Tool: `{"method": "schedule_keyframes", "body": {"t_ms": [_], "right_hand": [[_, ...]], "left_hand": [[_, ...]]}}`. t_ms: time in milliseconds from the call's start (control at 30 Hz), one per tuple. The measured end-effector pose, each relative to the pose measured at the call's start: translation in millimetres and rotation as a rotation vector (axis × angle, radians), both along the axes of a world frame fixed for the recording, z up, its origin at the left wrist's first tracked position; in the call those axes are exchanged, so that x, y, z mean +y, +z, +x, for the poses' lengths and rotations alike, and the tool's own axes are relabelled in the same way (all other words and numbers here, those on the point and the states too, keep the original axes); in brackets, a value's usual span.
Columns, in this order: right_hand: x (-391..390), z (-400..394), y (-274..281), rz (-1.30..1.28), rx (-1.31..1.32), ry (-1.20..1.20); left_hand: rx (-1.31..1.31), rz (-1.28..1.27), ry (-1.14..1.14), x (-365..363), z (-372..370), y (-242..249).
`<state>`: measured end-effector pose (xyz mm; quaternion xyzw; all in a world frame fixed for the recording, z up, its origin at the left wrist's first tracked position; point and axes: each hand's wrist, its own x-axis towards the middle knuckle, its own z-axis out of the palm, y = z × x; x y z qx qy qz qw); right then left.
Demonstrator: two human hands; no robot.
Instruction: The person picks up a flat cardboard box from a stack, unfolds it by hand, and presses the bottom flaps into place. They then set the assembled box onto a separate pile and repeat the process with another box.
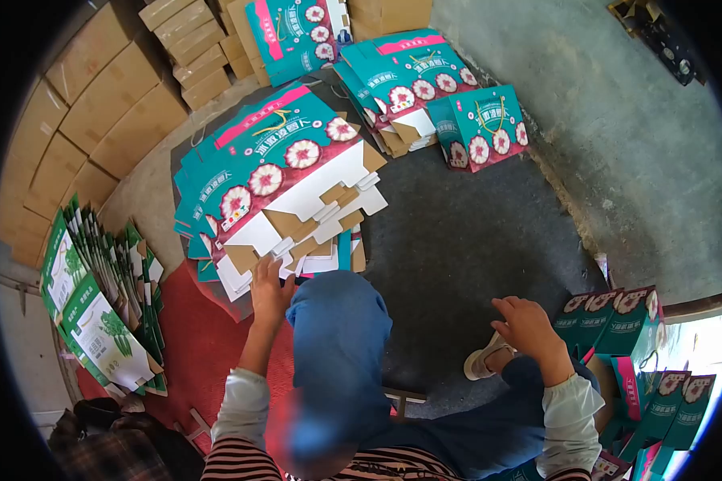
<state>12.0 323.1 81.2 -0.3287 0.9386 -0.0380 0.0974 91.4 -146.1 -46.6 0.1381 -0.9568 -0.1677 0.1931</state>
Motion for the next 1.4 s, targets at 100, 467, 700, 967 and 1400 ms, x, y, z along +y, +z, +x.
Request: {"method": "schedule_keyframes", "body": {"t_ms": [100,467,700,967,1400], "right_hand": [[-7.4,6.7,-7.5,0.031,-0.01,0.018],[-16.5,20.3,-2.0,0.082,-0.073,-0.04],[-21.0,22.2,-1.6,0.084,-0.061,-0.007],[-8.0,-1.1,12.8,-0.123,0.092,-0.082],[-4.1,-5.2,100.7,-0.695,0.033,0.0]], "left_hand": [[-0.031,-0.108,0.004,-16.6,-49.4,-21.2],[-0.52,-0.303,-0.05,-59.7,-154.8,-23.7],[-0.464,-0.463,-0.14,-72.2,-172.4,-30.6],[0.111,-0.296,-0.34,-27.0,-178.5,120.2],[-0.3,0.098,-1.136,137.6,-115.0,271.6]]}}
